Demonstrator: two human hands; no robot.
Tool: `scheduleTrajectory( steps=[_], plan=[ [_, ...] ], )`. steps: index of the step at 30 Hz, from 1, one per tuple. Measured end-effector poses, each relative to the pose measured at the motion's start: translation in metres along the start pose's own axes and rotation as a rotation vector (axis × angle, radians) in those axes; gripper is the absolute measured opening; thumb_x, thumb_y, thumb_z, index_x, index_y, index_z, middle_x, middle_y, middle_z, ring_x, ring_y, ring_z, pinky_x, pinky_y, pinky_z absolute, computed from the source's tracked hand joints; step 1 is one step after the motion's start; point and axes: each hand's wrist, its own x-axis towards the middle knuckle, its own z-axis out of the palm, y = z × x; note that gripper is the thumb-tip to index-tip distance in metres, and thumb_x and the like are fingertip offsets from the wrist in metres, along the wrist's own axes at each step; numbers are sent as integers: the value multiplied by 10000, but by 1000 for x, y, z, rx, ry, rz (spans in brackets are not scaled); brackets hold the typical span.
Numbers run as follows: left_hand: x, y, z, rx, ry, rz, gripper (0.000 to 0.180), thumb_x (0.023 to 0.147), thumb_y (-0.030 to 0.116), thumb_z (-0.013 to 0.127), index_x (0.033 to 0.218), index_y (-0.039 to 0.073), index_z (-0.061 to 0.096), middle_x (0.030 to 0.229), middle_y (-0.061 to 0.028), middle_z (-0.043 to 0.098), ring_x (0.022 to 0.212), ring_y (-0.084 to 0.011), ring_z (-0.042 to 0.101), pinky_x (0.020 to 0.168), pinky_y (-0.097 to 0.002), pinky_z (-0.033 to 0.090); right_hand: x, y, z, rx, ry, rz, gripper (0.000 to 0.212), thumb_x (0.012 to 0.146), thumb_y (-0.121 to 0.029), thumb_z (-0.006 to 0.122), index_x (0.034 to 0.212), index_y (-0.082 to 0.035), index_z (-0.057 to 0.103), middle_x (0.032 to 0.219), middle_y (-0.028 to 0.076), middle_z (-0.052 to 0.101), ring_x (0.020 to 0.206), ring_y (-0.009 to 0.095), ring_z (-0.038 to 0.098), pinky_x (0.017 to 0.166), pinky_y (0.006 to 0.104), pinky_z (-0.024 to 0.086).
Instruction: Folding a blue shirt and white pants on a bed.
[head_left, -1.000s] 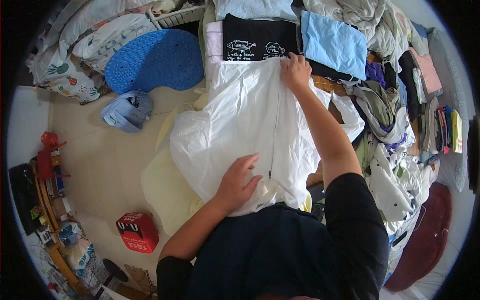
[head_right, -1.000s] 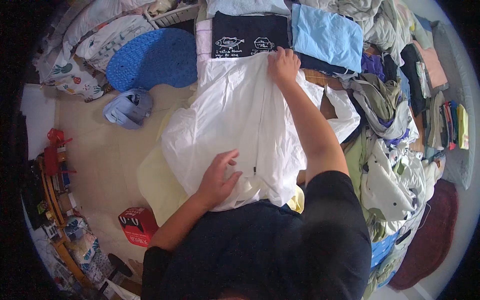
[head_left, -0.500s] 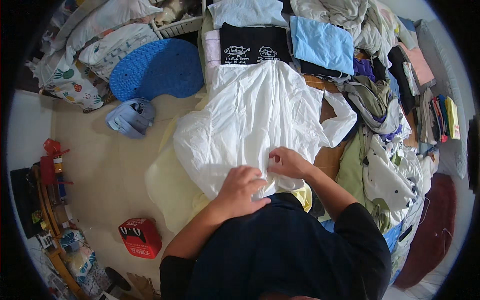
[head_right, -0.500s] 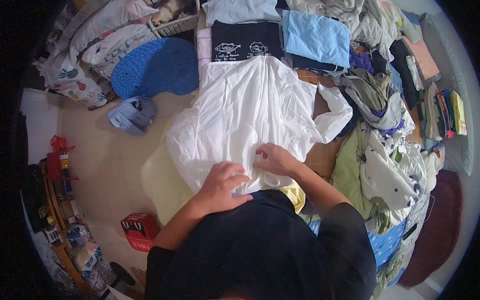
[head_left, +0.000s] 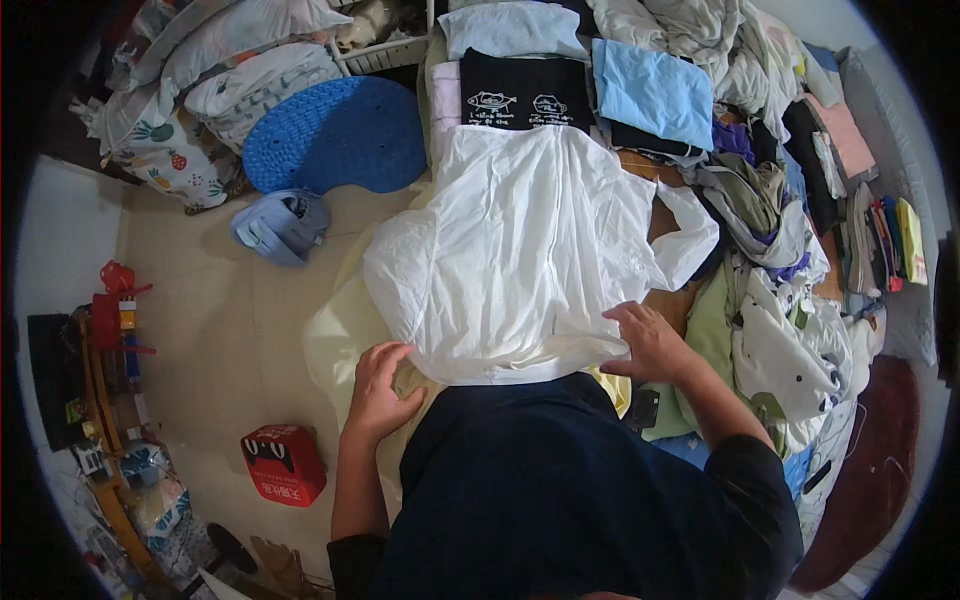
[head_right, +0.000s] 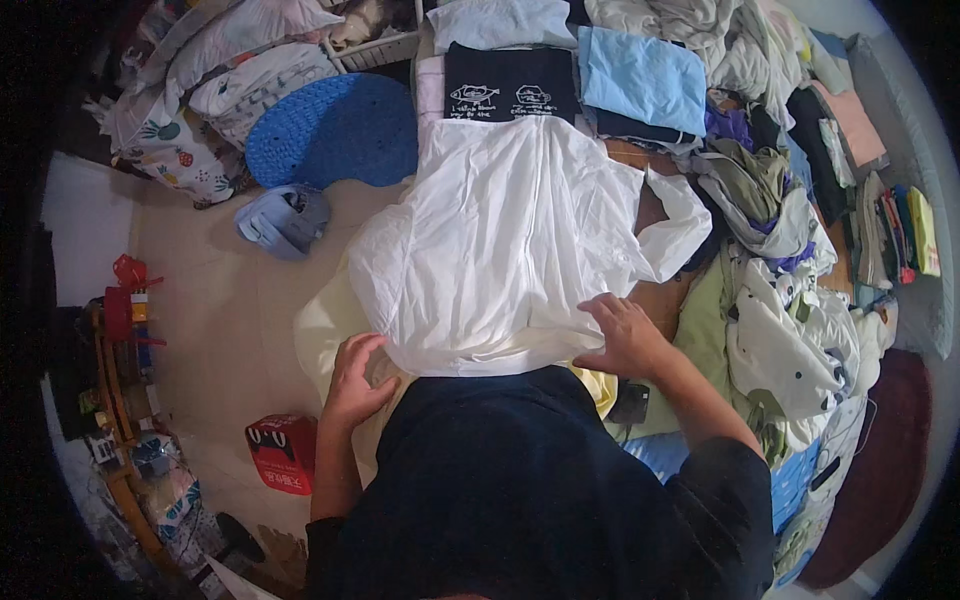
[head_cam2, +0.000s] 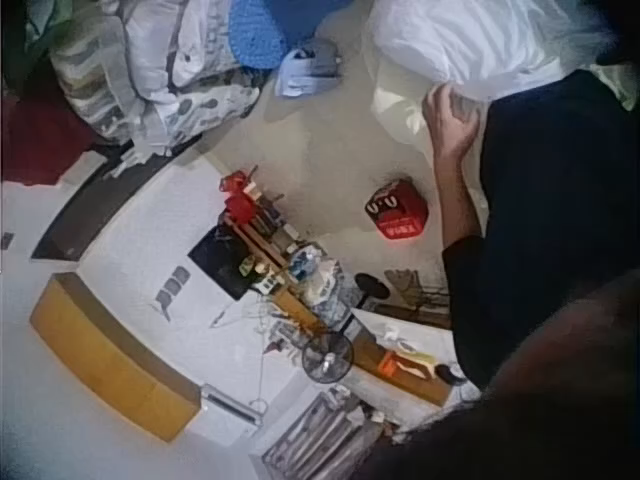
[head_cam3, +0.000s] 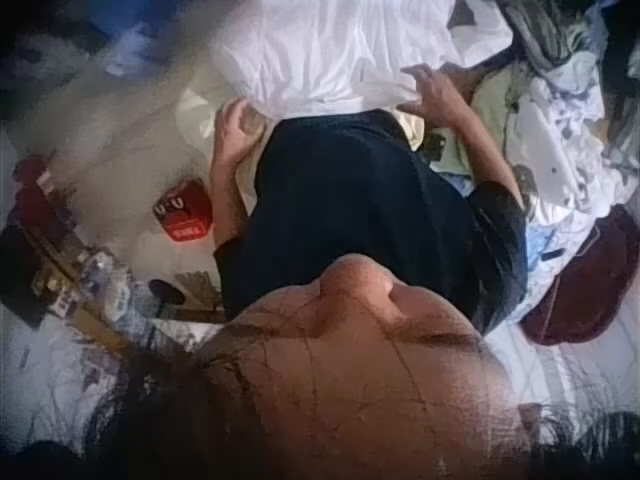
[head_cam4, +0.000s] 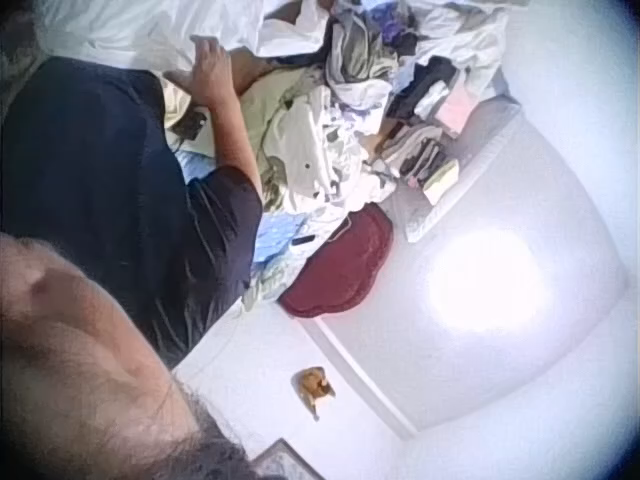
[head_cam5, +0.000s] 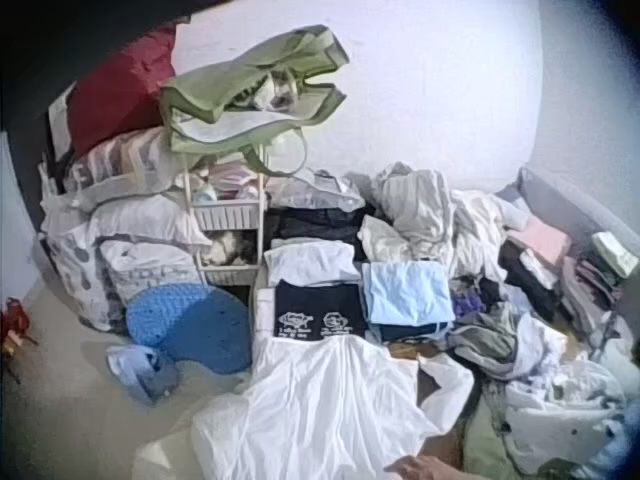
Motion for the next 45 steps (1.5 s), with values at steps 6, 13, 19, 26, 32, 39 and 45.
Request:
scheduleTrajectory(
  steps=[6,13,19,26,32,39,45],
  plan=[
    [16,-6,17,238,160,208,422,639,91,754,1042,81,631,1221,-121,525,1196,-348,464,1011,-448,379,3,-52,31,31,341,-506,377,731,-210,743,1046,-58,601,1024,118,589,984,324,548,848,426,429],
    [49,-30,-4,289,251,439,253,604,-17,680,826,78,604,997,-79,600,1010,-316,565,868,-405,434,44,-101,38,171,57,-672,147,841,-134,641,946,-35,615,768,132,590,705,335,600,644,424,483],
    [54,-51,-29,333,720,245,239,631,-39,652,819,93,587,900,-65,584,886,-297,562,793,-399,416,41,-132,39,264,66,-788,197,830,-64,619,1024,-29,619,796,135,603,748,325,626,657,424,499],
    [48,-122,-17,-158,289,-447,69,856,54,594,915,74,624,880,-89,648,782,-229,620,700,-338,492,66,-147,46,369,-224,-759,302,829,-63,578,1123,-3,601,987,202,649,885,371,629,780,448,496],
    [38,-111,-27,-597,128,-737,417,889,382,608,895,-34,638,769,-102,657,651,-169,624,586,-268,492,71,-143,45,484,-441,-581,368,846,-75,564,1201,22,562,1017,211,651,922,345,639,803,385,493],
    [75,-64,-22,-487,-319,-781,588,842,565,581,866,-15,674,750,-93,659,607,-169,607,558,-270,443,71,-150,40,490,-516,-573,376,847,-56,562,1216,17,548,951,208,648,870,317,652,751,369,485],
    [95,-71,-28,-667,-89,-595,407,843,398,625,942,4,655,852,-84,667,732,-172,627,621,-306,492,69,-155,37,421,-464,-654,368,839,0,554,1207,8,554,880,179,628,794,290,629,714,348,475]
  ],
)
